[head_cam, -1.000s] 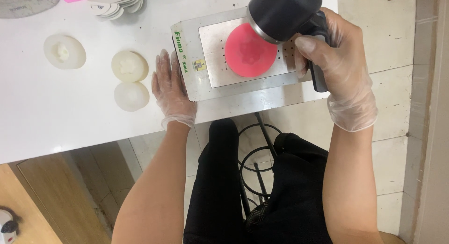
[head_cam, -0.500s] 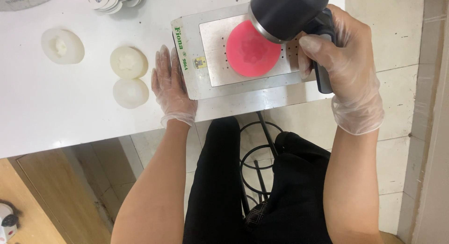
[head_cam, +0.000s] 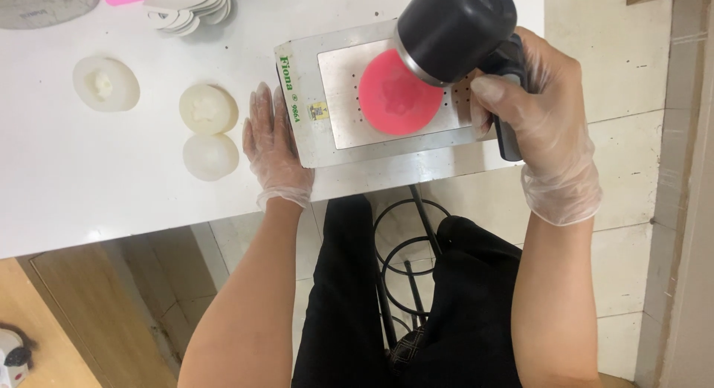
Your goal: The person is using a heat gun and molds to create wax products.
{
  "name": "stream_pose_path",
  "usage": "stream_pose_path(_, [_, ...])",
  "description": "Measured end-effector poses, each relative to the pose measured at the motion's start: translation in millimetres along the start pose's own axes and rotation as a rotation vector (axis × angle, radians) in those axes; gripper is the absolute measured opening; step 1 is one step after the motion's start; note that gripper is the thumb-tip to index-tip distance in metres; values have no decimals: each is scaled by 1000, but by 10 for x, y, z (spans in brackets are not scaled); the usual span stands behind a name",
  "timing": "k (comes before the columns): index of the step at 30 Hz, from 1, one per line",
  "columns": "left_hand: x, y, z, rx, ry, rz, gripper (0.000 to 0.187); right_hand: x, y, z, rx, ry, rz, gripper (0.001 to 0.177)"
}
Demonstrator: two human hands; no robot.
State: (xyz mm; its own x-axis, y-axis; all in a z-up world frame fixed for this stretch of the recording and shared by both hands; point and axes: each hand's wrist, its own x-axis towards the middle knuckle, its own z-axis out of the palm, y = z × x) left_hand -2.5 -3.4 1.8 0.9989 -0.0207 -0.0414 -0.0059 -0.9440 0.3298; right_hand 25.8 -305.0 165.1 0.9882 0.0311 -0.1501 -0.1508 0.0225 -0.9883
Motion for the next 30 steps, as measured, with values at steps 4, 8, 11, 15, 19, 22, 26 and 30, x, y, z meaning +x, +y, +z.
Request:
stream_pose_path(4, [47,10,-17,-22,19,17,60,11,-9,4,-7,11,29,29])
stream_pose_path(8, [-30,-24,-4,6,-12,-18,59,-24,-102,116,-48,73,51,32])
stream_pose_path(11, [6,-40,-2,22,9,-7,58,-27,-28,89,-50,72,26,36])
stream_pose_path(15, [-24,-49,-13,-5,-8,-18,59,-40,17,86,-87,83,-15,39])
stream_pose_path(19, [14,-44,-14,-1,-9,-14,58,-32,105,43,-77,60,-14,40])
stream_pose_path(22, [-2,-54,5,9,-18,-15,58,-37,42,86,-69,87,10,41])
stream_pose_path(26, [-1,-62,-5,20,-15,-5,60,-47,19,124,-67,95,-1,39])
stream_pose_path(30, [-20,-58,-1,4,-4,4,59,-43,168,31,-155,90,-39,39])
